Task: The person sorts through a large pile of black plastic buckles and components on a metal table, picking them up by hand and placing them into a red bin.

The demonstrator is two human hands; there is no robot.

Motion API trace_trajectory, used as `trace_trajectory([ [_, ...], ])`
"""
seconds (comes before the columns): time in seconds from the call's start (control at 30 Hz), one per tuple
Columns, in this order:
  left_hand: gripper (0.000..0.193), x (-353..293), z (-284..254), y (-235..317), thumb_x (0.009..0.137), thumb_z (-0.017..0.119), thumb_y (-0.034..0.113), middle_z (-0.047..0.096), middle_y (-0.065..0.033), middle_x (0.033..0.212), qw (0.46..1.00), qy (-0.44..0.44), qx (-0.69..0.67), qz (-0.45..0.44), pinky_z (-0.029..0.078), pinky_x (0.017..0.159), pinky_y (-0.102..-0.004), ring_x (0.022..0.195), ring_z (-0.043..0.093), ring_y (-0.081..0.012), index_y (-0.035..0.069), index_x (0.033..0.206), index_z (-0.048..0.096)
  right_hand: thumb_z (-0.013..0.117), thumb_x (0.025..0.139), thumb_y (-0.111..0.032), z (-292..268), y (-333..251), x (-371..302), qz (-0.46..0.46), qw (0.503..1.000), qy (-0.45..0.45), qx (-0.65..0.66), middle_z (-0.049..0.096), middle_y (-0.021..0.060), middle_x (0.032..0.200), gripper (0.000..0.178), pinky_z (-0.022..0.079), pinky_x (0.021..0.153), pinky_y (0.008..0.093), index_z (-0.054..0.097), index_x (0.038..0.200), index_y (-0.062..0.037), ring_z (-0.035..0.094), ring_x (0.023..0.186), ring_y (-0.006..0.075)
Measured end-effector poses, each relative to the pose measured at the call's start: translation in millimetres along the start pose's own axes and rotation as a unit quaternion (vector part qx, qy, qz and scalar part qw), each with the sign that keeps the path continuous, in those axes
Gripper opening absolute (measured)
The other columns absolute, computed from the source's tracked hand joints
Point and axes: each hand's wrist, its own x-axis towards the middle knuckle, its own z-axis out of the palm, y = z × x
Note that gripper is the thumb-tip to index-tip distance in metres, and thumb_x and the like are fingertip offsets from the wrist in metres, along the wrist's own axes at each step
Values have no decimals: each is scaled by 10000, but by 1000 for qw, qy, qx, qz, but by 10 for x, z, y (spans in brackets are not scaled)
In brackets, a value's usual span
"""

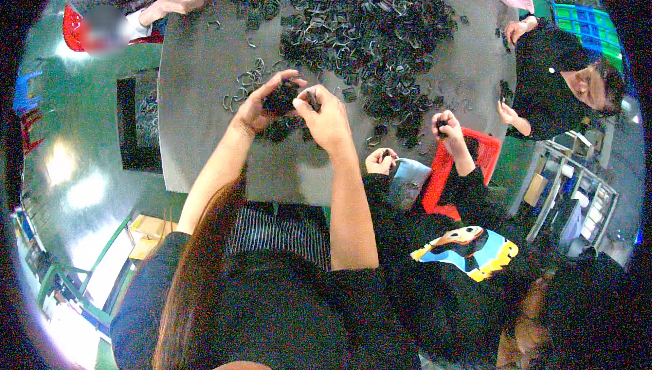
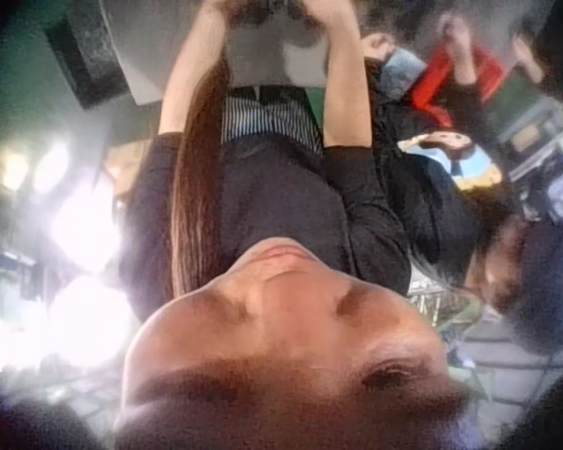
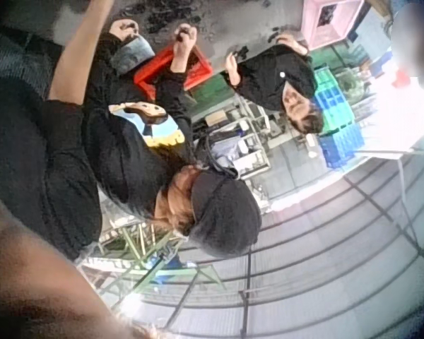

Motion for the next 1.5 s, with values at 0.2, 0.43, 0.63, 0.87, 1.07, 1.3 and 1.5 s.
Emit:
trace_trajectory([
  [0.2, 374, 281, 220, -469, 920, 483, 383, 583, -102, 1086, 982, 143, -116, 36, 468, 868, -387, 995, 558, -222, 71, 1114, 557, 663, 770, -206, 261, -3, 39, -224, 933, 241, -146, 596, 105, 845, 171, 468, 685, 377, 566, 818, -73, 579, 797, 310],
  [0.43, 294, 654, 986, -1435, 950, 438, 328, 586, -49, 1009, 984, 153, -38, -87, 435, 873, -321, 966, 538, -147, 86, 1049, 573, 608, 858, -141, -413, 815, -213, -101, 854, 480, 173, 598, 58, 853, 114, 446, 729, 279, 575, 824, -37, 552, 817, 126],
  [0.63, 314, 1388, 2191, -2355, 911, 473, 296, 621, -92, 1043, 927, -46, 371, 19, 418, 877, -316, 982, 561, -175, 49, 1014, 637, 630, 846, -300, -1897, 1050, -619, 23, 722, 651, 232, 637, 75, 903, 312, 451, 759, 297, 623, 914, 4, 564, 824, 157],
  [0.87, 596, 2418, 2905, -3525, 825, 523, 427, 576, -217, 1149, 842, -148, 515, -59, 407, 945, -348, 1130, 523, -315, -20, 1218, 488, 654, 821, -284, -3199, 1521, -698, -29, 653, 643, 399, 633, 119, 930, 329, 492, 701, 325, 606, 909, 29, 599, 765, 207],
  [1.07, 901, 2037, 3030, -3027, 743, 533, 641, 147, -158, 1476, 776, -62, 617, -111, 167, 1066, -537, 1363, 128, -345, 124, 1412, 222, 699, 782, -206, -3156, 1959, -894, -50, 749, 612, 248, 613, 158, 1009, 349, 506, 737, 365, 571, 1019, 16, 612, 829, 252],
  [1.3, 333, 788, 789, -1147, 758, 545, 18, 504, -152, 1177, 695, 47, 650, 302, 303, 1031, -434, 1195, 406, -334, 50, 1090, 550, 679, 705, -55, -1101, 842, 140, -9, 867, 498, -2, 458, 175, 1163, 577, 394, 912, 402, 423, 1220, -14, 468, 1040, 314],
  [1.5, 479, -731, -833, -174, 790, 602, 88, 362, -129, 1361, 497, 243, 793, 256, 190, 1081, -465, 1322, 219, -361, 107, 1250, 469, 803, 609, -158, 471, 1101, -402, 220, 914, 261, -218, 357, 196, 1244, 794, 389, 936, 437, 378, 1280, -144, 405, 1129, 369],
])
